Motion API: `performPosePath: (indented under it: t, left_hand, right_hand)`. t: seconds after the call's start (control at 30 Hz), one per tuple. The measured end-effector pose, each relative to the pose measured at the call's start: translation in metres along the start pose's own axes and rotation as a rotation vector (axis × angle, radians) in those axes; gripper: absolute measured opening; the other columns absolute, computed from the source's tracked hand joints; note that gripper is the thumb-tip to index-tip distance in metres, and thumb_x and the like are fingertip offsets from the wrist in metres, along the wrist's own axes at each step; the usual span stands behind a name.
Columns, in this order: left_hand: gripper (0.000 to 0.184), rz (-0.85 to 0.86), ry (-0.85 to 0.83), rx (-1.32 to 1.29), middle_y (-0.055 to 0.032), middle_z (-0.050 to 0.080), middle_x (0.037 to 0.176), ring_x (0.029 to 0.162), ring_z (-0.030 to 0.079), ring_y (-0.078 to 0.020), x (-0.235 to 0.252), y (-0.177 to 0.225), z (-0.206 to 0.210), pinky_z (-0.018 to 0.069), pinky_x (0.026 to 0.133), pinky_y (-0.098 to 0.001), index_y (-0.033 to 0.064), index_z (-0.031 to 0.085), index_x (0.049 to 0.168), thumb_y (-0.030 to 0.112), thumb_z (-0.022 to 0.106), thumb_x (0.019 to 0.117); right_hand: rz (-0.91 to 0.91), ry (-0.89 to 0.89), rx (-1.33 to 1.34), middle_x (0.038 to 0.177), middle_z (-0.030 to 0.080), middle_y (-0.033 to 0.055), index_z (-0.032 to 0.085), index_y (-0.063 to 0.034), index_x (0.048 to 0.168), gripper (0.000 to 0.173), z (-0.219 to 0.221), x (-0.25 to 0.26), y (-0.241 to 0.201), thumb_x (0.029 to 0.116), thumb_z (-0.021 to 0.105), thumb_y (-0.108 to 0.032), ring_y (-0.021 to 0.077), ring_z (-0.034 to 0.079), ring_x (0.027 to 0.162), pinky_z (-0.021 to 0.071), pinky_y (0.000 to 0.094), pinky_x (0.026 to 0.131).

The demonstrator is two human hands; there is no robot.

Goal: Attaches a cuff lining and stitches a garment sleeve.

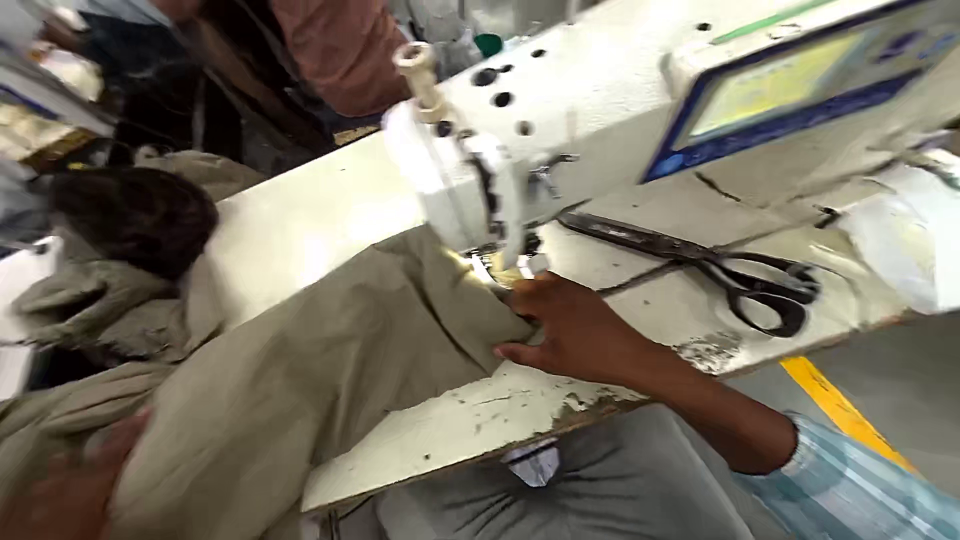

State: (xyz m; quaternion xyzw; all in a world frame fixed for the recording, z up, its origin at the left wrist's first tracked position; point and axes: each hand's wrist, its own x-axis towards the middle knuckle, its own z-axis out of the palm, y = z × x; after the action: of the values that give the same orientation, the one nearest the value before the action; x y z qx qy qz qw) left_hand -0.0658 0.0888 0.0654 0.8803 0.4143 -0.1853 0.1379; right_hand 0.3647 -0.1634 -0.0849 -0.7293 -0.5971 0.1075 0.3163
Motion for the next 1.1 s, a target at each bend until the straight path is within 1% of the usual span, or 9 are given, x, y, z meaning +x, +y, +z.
performPosePath:
  t: [0.13, 0.23, 0.47, 0.5, 0.63, 0.73, 0.87, 1.0, 1.1]
  left_hand:
    - [0.101, -0.268, 0.257, -0.055, -0.0359, 0.056, 0.136, 0.129, 0.053, -0.0538, 0.019, 0.005, 0.054, 0.0402, 0.108, -0.0699, -0.0029, 0.049, 0.146, 0.023, 0.095, 0.0601]
    - [0.074, -0.363, 0.475, -0.061, -0.0321, 0.064, 0.124, 0.12, 0.061, -0.0506, 0.022, 0.011, 0.054, 0.0452, 0.103, -0.0683, -0.0013, 0.06, 0.136, 0.02, 0.089, 0.0711]
    - [0.011, 0.225, 1.603, 0.35, -0.0161, 0.067, 0.081, 0.077, 0.064, -0.035, 0.039, 0.112, -0.115, 0.0436, 0.074, -0.0552, 0.0043, 0.07, 0.091, 0.015, 0.067, 0.0875]
    - [0.014, 0.374, 1.713, 0.388, -0.0145, 0.066, 0.079, 0.074, 0.062, -0.0317, 0.054, 0.126, -0.134, 0.0412, 0.073, -0.0508, 0.0051, 0.071, 0.089, 0.017, 0.065, 0.0932]
    - [0.057, 0.666, 1.107, 0.391, -0.0177, 0.072, 0.103, 0.099, 0.067, -0.0393, 0.135, 0.122, -0.141, 0.0465, 0.09, -0.0615, 0.0063, 0.071, 0.117, 0.025, 0.083, 0.0648]
    - [0.088, 0.385, 0.603, 0.404, -0.0239, 0.047, 0.155, 0.145, 0.037, -0.0508, 0.163, 0.109, -0.086, 0.0148, 0.12, -0.074, 0.0171, 0.047, 0.156, 0.021, 0.089, 0.0775]
    - [0.094, 0.23, 0.547, 0.162, -0.0102, 0.031, 0.168, 0.154, 0.022, -0.0463, 0.089, 0.15, 0.05, 0.0128, 0.115, -0.0814, 0.0287, 0.038, 0.161, 0.053, 0.078, 0.0787]
    - [0.081, 0.332, 0.46, 0.191, 0.0077, 0.047, 0.16, 0.152, 0.033, -0.0383, 0.067, 0.08, 0.091, 0.0335, 0.107, -0.0776, 0.0276, 0.06, 0.144, -0.008, 0.074, 0.0734]
    - [0.055, 0.297, 0.512, 0.38, 0.0024, 0.057, 0.151, 0.143, 0.05, -0.0298, 0.063, 0.001, 0.048, 0.0486, 0.106, -0.0584, 0.0212, 0.072, 0.129, -0.011, 0.069, 0.084]
  right_hand:
    - [-0.179, 0.129, 0.293, 0.133, 0.066, -0.0028, 0.075, -0.0174, 0.111, 0.054, -0.001, -0.006, 0.011, 0.0735, 0.083, -0.054, 0.0127, 0.056, 0.13, 0.0486, 0.0419, 0.11]
    - [-0.056, 0.082, 0.399, 0.117, 0.07, 0.0039, 0.072, -0.0099, 0.118, 0.069, -0.004, -0.024, 0.033, 0.0711, 0.084, -0.06, 0.0125, 0.066, 0.109, 0.0574, 0.0384, 0.095]
    - [-0.323, -0.247, 0.348, 0.085, 0.062, 0.0293, 0.065, 0.0182, 0.095, 0.046, -0.024, -0.007, -0.005, 0.0847, 0.079, -0.024, 0.0328, 0.059, 0.079, 0.05, 0.0435, 0.074]
    - [-0.006, -0.309, 0.252, 0.098, 0.064, 0.0385, 0.066, 0.0228, 0.101, 0.043, -0.039, -0.007, -0.057, 0.0793, 0.081, -0.01, 0.0425, 0.061, 0.091, 0.0474, 0.0521, 0.091]
    - [-0.119, -0.25, 0.238, 0.106, 0.065, 0.0406, 0.065, 0.0197, 0.108, 0.053, -0.023, -0.024, -0.025, 0.0874, 0.077, -0.028, 0.0497, 0.062, 0.094, 0.0453, 0.0607, 0.092]
    - [-0.213, -0.147, 0.349, 0.109, 0.066, 0.0366, 0.066, 0.0148, 0.112, 0.061, -0.002, -0.031, 0.02, 0.0854, 0.079, -0.039, 0.0479, 0.063, 0.097, 0.0473, 0.0604, 0.091]
    - [0.018, -0.165, 0.471, 0.12, 0.061, 0.037, 0.056, 0.0179, 0.124, 0.067, -0.01, -0.027, 0.007, 0.088, 0.08, -0.033, 0.0398, 0.064, 0.113, 0.0523, 0.0527, 0.099]
    - [0.063, -0.153, 0.647, 0.112, 0.068, 0.022, 0.065, 0.0149, 0.112, 0.046, -0.015, -0.024, 0.003, 0.0888, 0.079, -0.023, 0.0166, 0.067, 0.105, 0.0557, 0.038, 0.095]
    - [-0.059, -0.222, 0.591, 0.108, 0.07, 0.0225, 0.07, 0.0125, 0.103, 0.042, -0.022, -0.025, 0.011, 0.0863, 0.082, -0.025, 0.0234, 0.065, 0.105, 0.0517, 0.0426, 0.097]
